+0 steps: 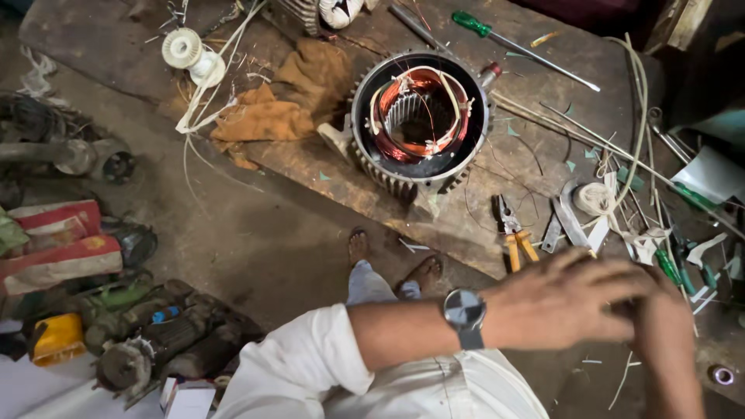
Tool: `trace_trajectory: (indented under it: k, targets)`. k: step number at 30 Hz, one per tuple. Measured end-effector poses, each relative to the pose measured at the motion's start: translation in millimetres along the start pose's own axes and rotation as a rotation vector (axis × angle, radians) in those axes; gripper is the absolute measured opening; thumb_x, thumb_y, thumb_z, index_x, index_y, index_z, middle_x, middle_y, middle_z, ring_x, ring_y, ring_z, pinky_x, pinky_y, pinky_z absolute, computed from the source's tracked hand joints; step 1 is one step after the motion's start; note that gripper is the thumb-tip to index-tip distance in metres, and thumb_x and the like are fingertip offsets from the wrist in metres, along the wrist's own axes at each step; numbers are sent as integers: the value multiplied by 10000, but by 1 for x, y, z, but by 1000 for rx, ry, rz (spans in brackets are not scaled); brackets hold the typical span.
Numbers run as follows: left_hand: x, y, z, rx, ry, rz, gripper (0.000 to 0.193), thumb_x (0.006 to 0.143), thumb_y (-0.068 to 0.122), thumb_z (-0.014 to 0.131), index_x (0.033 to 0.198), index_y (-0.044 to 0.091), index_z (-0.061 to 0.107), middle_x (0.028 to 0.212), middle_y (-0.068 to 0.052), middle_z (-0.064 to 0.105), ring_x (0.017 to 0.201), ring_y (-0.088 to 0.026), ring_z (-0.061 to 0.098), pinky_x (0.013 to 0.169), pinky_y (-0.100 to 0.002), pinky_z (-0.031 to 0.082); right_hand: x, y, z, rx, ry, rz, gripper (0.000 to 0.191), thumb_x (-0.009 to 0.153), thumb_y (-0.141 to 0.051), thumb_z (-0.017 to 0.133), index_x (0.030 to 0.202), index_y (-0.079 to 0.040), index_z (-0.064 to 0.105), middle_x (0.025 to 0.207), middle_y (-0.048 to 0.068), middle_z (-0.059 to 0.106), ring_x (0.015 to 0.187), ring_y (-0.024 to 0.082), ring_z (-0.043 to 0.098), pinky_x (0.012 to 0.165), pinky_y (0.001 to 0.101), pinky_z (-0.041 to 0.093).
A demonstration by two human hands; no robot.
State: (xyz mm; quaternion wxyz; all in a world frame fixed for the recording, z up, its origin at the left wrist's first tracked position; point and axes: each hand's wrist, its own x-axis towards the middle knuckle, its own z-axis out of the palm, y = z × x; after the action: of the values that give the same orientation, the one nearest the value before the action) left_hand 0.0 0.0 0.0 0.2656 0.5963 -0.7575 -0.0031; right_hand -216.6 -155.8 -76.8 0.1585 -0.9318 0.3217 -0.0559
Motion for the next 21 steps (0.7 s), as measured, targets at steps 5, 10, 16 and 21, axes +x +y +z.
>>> trace_trajectory:
  k: [5, 10, 16, 21]
  targets:
    - [-15, 12, -56, -470, 216, 55, 342, 1004, 283, 643, 1343, 237, 639, 1698, 36, 242, 1586, -213, 180, 1283, -492, 279, -93, 21, 4, 1264, -247, 773, 310, 1084, -112, 586, 1340, 58, 625, 1201, 205, 655, 1064, 310, 603, 800, 461, 456]
    - [-74, -57, -97, -365, 194, -55, 208, 959, 72, 644, 1123, 196, 675, 1522, -50, 453, 1466, -279, 389, 1243, -430, 367, -82, -22, -15, 1665, -87, 422, 302, 1039, -136, 550, 1191, 111, 633, 1073, 212, 666, 994, 310, 658, 844, 469, 543]
    - [-129, -168, -155, 128, 258, -396, 258, 878, 82, 612, 1114, 106, 711, 1333, -102, 636, 1340, -315, 530, 1061, -456, 466, -27, -130, -41, 1639, 47, 204, 328, 1081, -96, 551, 1292, 142, 632, 973, 222, 675, 897, 293, 670, 763, 410, 539]
    - [-131, -182, -158, -165, 293, -348, 160, 899, 56, 616, 1031, 102, 693, 1015, -84, 696, 1064, -283, 650, 934, -415, 522, 57, -215, -17, 992, 151, 319, 345, 1022, -113, 593, 1335, 28, 633, 1053, 113, 679, 899, 179, 670, 801, 310, 563]
